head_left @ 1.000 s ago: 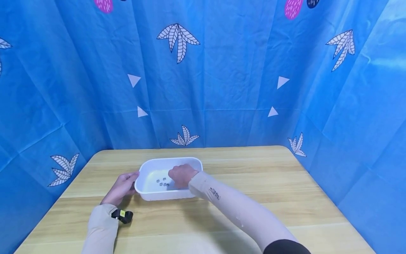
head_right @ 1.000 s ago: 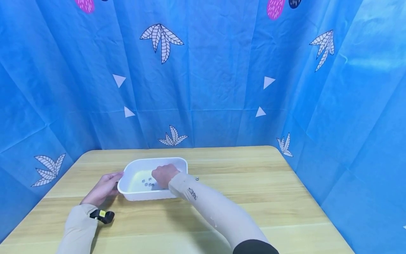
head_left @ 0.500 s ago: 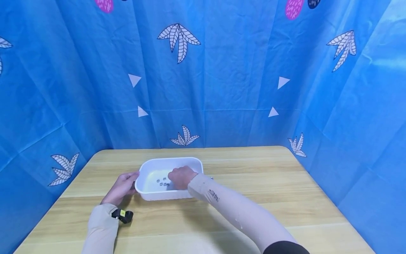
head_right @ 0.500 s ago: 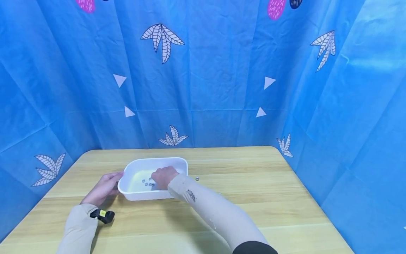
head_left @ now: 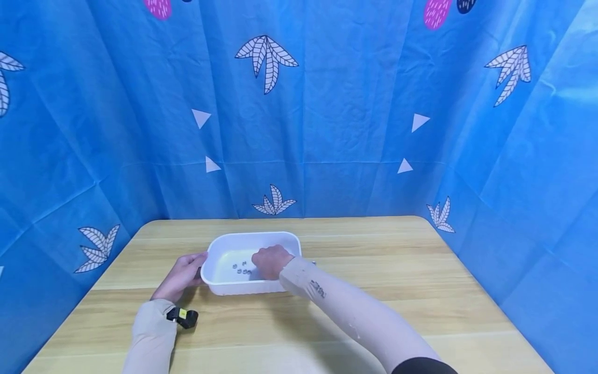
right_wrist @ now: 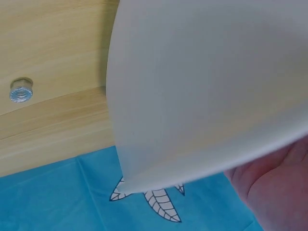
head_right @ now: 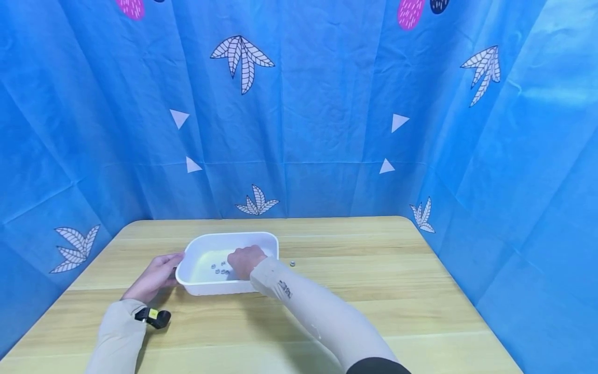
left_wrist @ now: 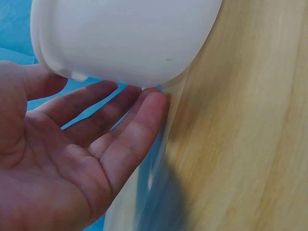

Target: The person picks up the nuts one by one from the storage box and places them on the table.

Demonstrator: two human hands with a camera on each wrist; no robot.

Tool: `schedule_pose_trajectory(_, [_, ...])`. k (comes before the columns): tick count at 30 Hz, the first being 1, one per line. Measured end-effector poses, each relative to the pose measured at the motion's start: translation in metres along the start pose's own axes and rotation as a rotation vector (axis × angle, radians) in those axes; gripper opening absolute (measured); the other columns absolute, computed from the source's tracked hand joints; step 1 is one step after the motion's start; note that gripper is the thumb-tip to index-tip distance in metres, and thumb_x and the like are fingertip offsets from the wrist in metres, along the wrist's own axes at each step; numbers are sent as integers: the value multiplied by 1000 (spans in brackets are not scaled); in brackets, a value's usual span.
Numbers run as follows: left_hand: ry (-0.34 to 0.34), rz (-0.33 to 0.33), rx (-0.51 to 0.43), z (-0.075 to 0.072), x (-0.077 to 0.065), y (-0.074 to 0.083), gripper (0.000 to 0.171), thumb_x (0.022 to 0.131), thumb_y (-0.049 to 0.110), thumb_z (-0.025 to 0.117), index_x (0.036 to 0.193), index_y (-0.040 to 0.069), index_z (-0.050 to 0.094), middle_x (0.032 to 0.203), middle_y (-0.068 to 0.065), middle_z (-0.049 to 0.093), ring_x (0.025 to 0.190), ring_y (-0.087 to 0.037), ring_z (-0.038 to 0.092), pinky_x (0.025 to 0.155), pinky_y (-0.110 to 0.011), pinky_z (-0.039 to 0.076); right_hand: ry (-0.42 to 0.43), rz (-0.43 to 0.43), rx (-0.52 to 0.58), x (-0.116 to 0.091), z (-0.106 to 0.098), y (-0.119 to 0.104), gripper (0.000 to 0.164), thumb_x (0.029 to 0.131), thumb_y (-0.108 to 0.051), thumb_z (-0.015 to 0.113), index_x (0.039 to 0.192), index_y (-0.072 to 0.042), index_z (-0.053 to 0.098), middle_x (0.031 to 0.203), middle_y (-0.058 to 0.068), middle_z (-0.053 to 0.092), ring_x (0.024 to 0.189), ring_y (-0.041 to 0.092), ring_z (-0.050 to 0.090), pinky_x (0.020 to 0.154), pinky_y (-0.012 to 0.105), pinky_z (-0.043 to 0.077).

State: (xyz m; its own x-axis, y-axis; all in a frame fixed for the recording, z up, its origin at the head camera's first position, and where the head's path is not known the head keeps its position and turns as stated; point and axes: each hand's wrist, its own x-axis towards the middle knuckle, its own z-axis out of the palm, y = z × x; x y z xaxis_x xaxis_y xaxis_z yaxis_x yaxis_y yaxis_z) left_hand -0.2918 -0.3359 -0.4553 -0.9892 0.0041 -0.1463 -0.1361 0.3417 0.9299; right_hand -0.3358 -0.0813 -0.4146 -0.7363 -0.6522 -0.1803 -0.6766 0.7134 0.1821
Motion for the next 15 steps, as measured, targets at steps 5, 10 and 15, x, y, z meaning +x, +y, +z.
schedule_pose_trajectory(5, [5,-12,6,-1,1,-1,65,112,42,40,150,-11,43,132,-22,65,96,-4,67,85,-29,62,-18,28,19,-1,0,1,17,105,-21,58,117,-20,70,104,-1,73,83,11,63,86,26,59])
schedule_pose_trajectory(10, [7,-15,9,-1,3,-1,65,112,42,40,150,-10,44,131,-22,65,95,-5,66,84,-29,63,-31,70,11,-2,1,2,15,104,-21,59,115,-21,69,101,-2,73,81,11,62,84,26,59])
schedule_pose_trajectory(15, [6,-13,15,-1,2,-1,65,112,43,40,149,-10,44,128,-18,67,96,-4,66,84,-29,63,-27,73,38,-4,1,2,15,105,-19,59,115,-21,68,102,-1,73,82,12,63,86,27,59])
